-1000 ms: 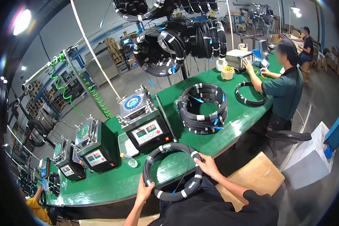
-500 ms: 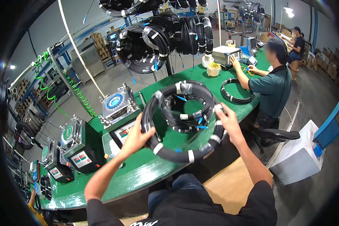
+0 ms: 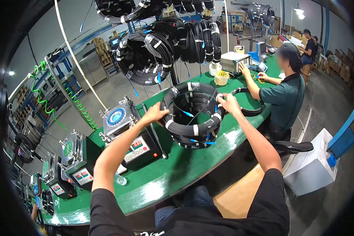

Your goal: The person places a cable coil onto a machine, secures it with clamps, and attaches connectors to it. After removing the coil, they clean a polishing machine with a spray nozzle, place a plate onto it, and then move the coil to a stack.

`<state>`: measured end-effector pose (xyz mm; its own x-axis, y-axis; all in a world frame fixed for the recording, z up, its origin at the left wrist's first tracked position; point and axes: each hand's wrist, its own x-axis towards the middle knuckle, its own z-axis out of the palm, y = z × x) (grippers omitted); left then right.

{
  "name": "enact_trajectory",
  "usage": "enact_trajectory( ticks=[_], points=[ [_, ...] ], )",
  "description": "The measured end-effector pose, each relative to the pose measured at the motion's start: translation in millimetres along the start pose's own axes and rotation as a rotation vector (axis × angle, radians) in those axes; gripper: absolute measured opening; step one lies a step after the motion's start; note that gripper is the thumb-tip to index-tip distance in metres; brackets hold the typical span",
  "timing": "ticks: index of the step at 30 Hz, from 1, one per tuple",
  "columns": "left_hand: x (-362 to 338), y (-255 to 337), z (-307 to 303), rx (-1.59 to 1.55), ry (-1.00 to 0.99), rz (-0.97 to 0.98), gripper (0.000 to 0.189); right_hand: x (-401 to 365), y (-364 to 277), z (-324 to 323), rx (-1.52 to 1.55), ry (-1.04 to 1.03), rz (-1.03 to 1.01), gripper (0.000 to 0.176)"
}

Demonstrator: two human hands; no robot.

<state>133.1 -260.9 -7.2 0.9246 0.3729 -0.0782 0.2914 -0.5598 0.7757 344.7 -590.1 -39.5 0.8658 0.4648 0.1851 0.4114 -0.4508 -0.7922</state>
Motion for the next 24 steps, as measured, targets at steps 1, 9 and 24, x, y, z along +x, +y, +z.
enact_trajectory(
  ticks=[1, 9, 24],
  points=[
    [5, -1, 5, 0.065, 0.013, -0.024, 0.078, -1, 0, 3, -0.044, -0.035, 0.039, 0.058],
    [50, -12, -12, 0.273, -0.226, -0.242, 0.095, 15, -17, -5, 0.212, -0.115, 0.209, 0.046],
    [170, -37, 21, 0.359, 0.117, -0.101, 0.106, 139, 2, 46, -0.426, -0.284, -0.008, 0.102]
  ],
)
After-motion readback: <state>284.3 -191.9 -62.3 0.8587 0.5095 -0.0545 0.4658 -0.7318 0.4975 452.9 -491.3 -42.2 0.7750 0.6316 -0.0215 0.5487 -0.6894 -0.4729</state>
